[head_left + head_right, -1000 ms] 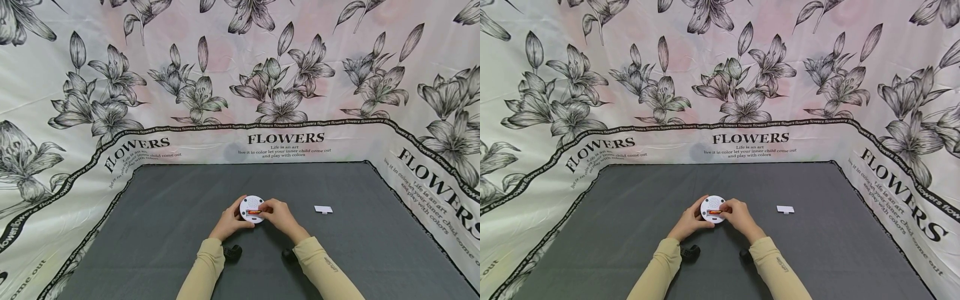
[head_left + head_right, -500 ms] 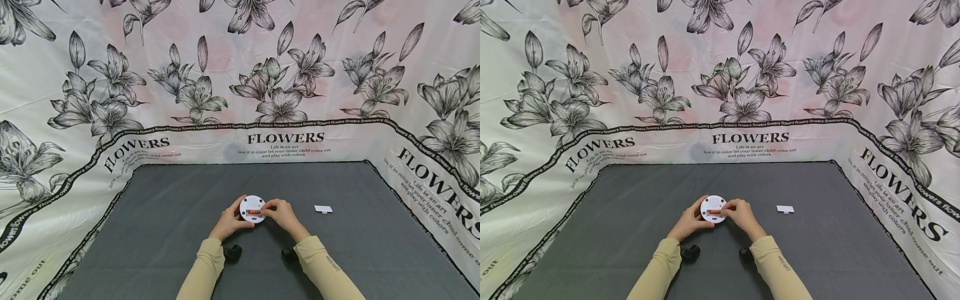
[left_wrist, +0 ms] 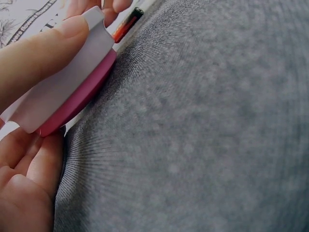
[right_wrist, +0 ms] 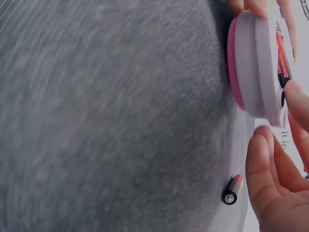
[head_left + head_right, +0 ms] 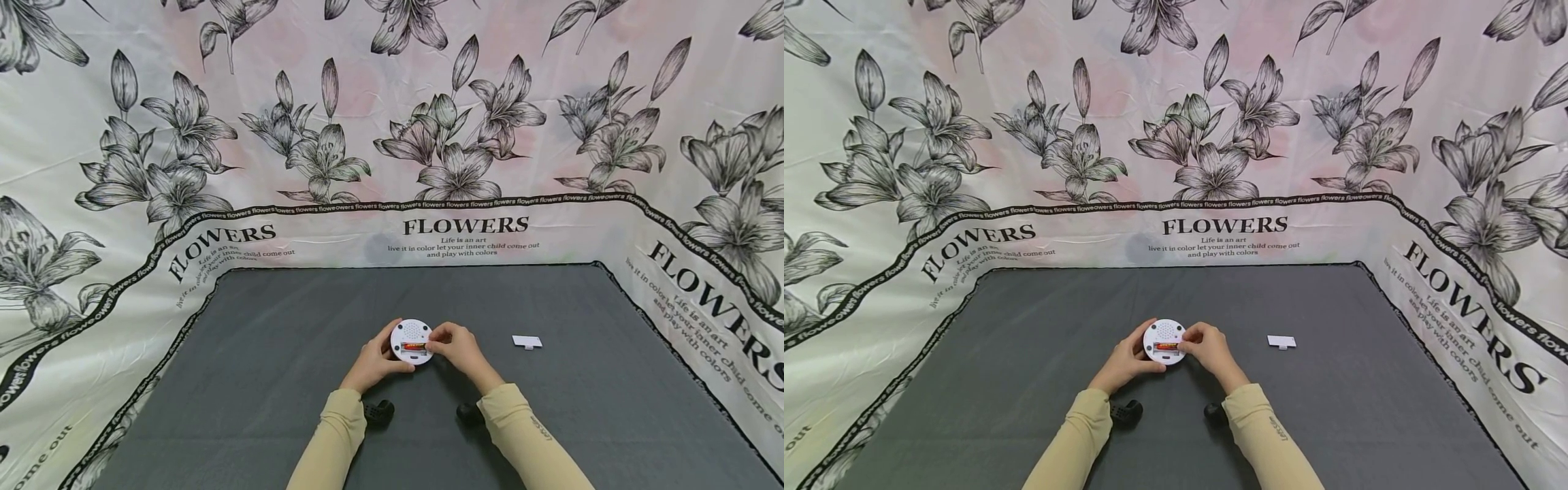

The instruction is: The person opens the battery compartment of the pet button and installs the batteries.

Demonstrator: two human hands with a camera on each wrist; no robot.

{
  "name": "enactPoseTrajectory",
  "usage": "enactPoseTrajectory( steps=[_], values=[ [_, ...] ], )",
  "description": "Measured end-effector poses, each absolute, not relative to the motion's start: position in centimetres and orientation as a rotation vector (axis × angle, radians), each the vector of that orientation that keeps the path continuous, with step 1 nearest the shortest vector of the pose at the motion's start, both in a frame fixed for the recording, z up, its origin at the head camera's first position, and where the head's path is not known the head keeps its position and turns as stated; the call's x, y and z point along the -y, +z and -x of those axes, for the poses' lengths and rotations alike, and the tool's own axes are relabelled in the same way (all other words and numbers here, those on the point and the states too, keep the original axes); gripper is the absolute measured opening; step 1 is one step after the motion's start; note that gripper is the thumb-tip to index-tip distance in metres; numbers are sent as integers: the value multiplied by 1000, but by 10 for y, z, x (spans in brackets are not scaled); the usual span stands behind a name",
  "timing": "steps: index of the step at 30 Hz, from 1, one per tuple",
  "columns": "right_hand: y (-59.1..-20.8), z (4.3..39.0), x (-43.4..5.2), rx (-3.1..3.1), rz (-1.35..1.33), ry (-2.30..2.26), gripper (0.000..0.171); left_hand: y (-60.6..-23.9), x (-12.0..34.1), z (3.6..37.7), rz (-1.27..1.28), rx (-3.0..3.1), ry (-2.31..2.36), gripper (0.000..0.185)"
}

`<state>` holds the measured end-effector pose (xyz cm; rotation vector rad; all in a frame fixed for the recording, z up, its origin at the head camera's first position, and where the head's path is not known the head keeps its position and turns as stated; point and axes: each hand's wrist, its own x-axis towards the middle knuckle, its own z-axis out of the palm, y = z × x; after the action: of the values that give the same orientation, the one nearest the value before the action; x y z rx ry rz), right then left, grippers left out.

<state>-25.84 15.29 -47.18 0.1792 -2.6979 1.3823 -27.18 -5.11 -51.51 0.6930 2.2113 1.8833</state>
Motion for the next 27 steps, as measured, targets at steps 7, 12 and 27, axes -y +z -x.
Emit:
enactPoseTrajectory(
  steps=[7,12,27],
  values=[
    [-469,261,-149,2712,-67,1499,42,-515,52,273,-672,-2213,1880,97],
    [-469,263,-146,2728,-18,1561,31,-507,53,267,-694,-2179,1907,95],
    [-465,262,-137,2736,87,1575,31,-518,53,269,-705,-2161,1961,98]
  ],
)
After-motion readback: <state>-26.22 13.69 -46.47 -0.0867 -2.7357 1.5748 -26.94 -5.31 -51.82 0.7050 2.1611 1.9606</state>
